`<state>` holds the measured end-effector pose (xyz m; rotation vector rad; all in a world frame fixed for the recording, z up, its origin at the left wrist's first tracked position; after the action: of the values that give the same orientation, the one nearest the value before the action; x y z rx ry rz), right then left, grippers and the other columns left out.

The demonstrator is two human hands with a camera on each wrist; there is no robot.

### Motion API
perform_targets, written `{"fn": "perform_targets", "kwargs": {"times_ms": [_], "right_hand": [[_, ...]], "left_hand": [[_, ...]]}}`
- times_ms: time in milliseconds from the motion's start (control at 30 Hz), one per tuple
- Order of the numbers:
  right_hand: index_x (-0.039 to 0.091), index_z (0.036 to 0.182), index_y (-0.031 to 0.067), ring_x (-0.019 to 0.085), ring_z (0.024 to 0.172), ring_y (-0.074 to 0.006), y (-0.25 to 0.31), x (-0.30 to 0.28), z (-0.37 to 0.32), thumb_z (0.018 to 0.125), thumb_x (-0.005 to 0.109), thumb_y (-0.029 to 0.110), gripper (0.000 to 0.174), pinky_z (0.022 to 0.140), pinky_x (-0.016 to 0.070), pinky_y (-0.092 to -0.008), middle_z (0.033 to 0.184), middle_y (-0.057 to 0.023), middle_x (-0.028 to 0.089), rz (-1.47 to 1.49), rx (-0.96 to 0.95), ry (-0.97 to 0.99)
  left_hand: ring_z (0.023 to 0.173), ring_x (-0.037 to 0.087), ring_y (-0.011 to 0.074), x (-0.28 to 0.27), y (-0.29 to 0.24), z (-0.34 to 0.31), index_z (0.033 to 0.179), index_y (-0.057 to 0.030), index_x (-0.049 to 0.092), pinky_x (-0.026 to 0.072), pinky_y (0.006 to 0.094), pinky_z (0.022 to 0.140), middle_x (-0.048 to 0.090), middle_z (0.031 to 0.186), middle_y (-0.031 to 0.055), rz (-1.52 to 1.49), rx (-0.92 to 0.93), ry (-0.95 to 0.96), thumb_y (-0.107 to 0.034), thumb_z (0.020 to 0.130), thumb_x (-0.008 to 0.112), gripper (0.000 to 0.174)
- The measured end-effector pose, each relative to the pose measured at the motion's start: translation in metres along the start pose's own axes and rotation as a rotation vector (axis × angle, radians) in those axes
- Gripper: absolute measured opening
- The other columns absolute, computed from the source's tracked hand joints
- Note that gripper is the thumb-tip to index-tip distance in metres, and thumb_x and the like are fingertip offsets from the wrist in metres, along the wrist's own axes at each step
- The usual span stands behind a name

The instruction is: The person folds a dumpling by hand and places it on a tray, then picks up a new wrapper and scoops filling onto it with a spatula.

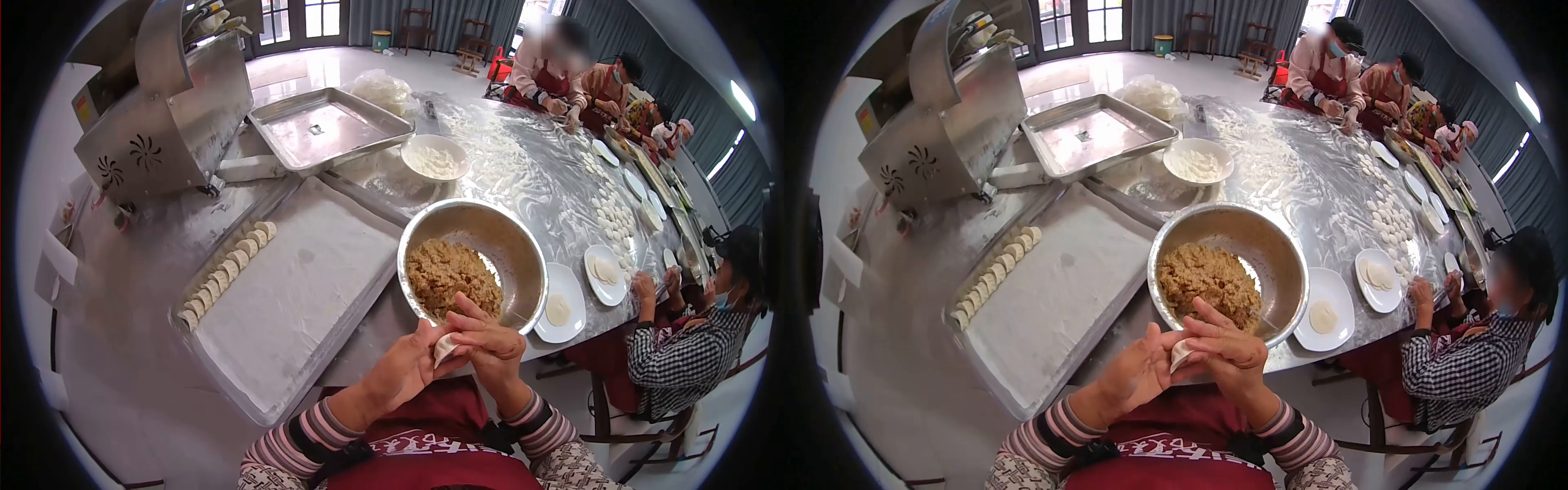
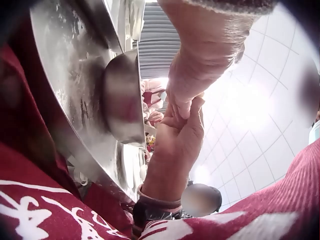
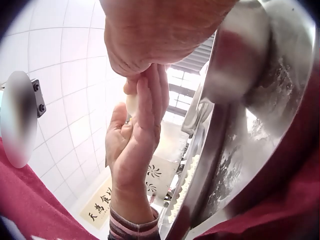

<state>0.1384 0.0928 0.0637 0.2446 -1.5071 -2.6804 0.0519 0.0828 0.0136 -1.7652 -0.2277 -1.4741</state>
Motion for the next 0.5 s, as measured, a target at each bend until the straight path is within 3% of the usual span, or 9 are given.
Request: {"fn": "perform_targets", "kwargs": {"times_ms": [100,167,300,367,500], "right_hand": [[0.071,0.1,0.0052,0.043,0.129,-0.0329,0.003,0.001,-0.002,0.074,0.07,-0.003,0.027,0.106,0.0347,-0.0415,0.115,-0.0144,0.064,-0.051,-0.029,0.009],[0.071,0.098,0.0045,0.044,0.128,-0.0331,0.006,0.002,0.0,0.074,0.07,-0.002,0.025,0.106,0.0345,-0.0421,0.115,-0.0142,0.064,-0.097,-0.036,0.009],[0.072,0.096,0.0051,0.044,0.128,-0.0338,0.017,0.009,0.013,0.073,0.071,0.0,0.024,0.106,0.0341,-0.0425,0.115,-0.0135,0.065,-0.134,-0.009,0.057],[0.072,0.095,0.0062,0.044,0.128,-0.0348,0.023,0.019,0.016,0.071,0.072,0.002,0.024,0.106,0.034,-0.0428,0.114,-0.0134,0.065,-0.244,-0.038,0.188],[0.072,0.094,0.0068,0.044,0.128,-0.0355,0.018,0.022,0.014,0.07,0.072,0.002,0.024,0.106,0.0342,-0.0426,0.114,-0.0135,0.065,-0.209,-0.079,0.249]], "left_hand": [[0.121,0.048,0.0172,0.005,-0.001,0.0,0.135,0.0007,0.036,0.0363,0.0359,0.108,0.047,0.131,0.0099,-0.012,-0.013,-0.004,-0.044,0.099,0.034,0.057],[0.119,0.048,0.0185,0.001,-0.001,0.0,0.132,0.0066,0.037,0.0349,0.0347,0.106,0.051,0.125,0.0117,0.114,-0.031,-0.089,-0.059,0.095,0.028,0.076],[0.111,0.051,0.0165,-0.005,-0.001,-0.002,0.13,0.0043,0.041,0.0371,0.0344,0.104,0.053,0.115,0.0092,0.098,-0.039,-0.044,-0.057,0.096,0.027,0.072],[0.105,0.052,0.0152,-0.001,0.0,-0.002,0.128,0.0019,0.042,0.0394,0.0339,0.101,0.053,0.108,0.007,0.109,-0.035,0.044,-0.055,0.097,0.026,0.067],[0.104,0.052,0.015,0.001,-0.002,-0.002,0.126,0.0003,0.043,0.0413,0.0339,0.098,0.053,0.106,0.0062,0.108,-0.025,0.016,-0.052,0.098,0.024,0.063]]}}
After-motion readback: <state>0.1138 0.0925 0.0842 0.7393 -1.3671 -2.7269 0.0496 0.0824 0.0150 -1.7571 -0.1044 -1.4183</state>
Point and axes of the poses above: each hand's wrist, its own z-axis towards the middle knuckle, its own x-axis out of the palm, y = z × x, the point moved 10 cm from there along z, towards the middle knuckle
